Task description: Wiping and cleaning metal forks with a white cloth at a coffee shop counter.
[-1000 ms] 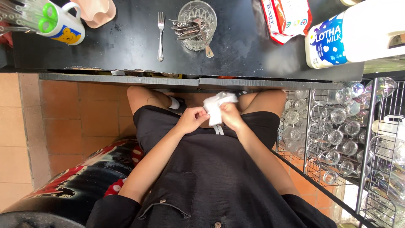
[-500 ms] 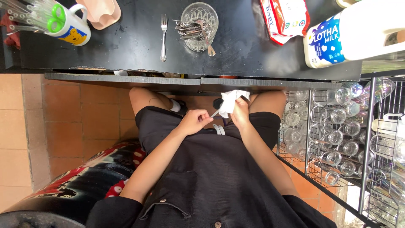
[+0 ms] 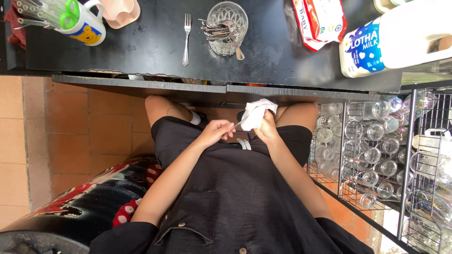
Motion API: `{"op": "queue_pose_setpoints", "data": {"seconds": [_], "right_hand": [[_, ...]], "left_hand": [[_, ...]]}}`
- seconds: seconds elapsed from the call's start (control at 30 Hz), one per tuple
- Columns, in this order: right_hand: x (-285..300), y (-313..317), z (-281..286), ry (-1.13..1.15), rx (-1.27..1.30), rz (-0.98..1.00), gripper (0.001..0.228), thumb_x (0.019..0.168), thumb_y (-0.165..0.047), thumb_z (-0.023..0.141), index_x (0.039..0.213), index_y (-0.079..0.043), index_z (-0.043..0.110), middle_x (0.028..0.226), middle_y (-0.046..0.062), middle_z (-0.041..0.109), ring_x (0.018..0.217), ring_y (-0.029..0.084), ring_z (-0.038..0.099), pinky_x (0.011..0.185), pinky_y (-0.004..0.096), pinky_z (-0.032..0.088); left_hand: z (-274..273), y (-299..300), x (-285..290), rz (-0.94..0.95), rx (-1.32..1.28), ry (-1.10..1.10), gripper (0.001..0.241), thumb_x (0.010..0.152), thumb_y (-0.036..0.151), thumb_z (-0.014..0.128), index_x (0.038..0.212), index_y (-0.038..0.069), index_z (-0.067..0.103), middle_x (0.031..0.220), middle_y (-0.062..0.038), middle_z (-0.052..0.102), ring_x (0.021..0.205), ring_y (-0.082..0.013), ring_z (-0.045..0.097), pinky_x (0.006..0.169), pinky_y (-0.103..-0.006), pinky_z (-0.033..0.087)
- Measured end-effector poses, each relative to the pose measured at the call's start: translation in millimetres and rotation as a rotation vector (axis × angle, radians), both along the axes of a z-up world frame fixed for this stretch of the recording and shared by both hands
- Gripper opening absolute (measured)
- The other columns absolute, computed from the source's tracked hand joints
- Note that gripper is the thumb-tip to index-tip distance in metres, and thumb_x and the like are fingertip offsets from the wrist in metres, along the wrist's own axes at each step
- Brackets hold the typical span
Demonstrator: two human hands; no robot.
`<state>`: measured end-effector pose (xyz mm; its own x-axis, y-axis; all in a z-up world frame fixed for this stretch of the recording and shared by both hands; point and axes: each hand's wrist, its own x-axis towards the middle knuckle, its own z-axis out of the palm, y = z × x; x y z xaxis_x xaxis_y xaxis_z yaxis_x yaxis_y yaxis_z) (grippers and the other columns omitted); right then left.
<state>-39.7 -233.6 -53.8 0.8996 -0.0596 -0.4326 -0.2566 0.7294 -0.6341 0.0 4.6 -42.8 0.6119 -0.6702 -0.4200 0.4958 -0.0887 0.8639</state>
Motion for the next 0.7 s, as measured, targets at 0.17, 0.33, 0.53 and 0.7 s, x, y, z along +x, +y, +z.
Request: {"op": "queue_pose_setpoints", "data": {"seconds": [0.17, 0.33, 0.53, 0.7], "right_hand": [[-0.9, -1.3, 2.8, -0.085, 0.024, 0.061, 0.013, 0.098, 0.006, 0.063, 0.109, 0.002, 0.065, 0.100, 0.011, 0.072, 0.089, 0.022, 0.073, 0.077, 0.037, 0.062], [1.5, 1.9, 12.1, -0.038, 0.024, 0.059, 0.014, 0.096, 0.005, 0.063, 0.110, 0.001, 0.066, 0.100, 0.011, 0.072, 0.088, 0.022, 0.074, 0.074, 0.037, 0.062], [0.9, -0.5, 4.6, -0.017, 0.017, 0.070, 0.016, 0.100, 0.002, 0.061, 0.115, 0.002, 0.065, 0.106, 0.012, 0.072, 0.092, 0.021, 0.074, 0.078, 0.036, 0.062], [-8.2, 1.2, -38.1, 0.046, -0.158, 0.149, 0.014, 0.104, 0.001, 0.058, 0.109, 0.005, 0.070, 0.097, 0.012, 0.075, 0.082, 0.018, 0.072, 0.072, 0.032, 0.059]], "left_hand": [[7.6, -0.3, 4.2, 0.027, 0.020, 0.164, 0.040, 0.105, 0.038, 0.053, 0.095, 0.006, 0.075, 0.077, -0.001, 0.071, 0.062, -0.0053, 0.058, 0.059, -0.0210, 0.048], [-8.7, 3.6, 1.5, -0.059, 0.022, 0.211, 0.035, 0.103, 0.035, 0.061, 0.098, 0.005, 0.076, 0.077, 0.000, 0.070, 0.064, -0.0058, 0.059, 0.060, -0.0213, 0.047], [13.3, -1.1, 6.9, -0.036, 0.093, 0.141, 0.033, 0.101, 0.035, 0.066, 0.094, 0.004, 0.077, 0.076, 0.001, 0.069, 0.066, -0.0046, 0.060, 0.063, -0.0209, 0.051], [24.9, -3.4, 3.4, 0.003, 0.235, -0.131, 0.022, 0.093, 0.025, 0.076, 0.091, 0.004, 0.076, 0.070, 0.002, 0.069, 0.059, -0.0035, 0.053, 0.055, -0.0231, 0.041]]}}
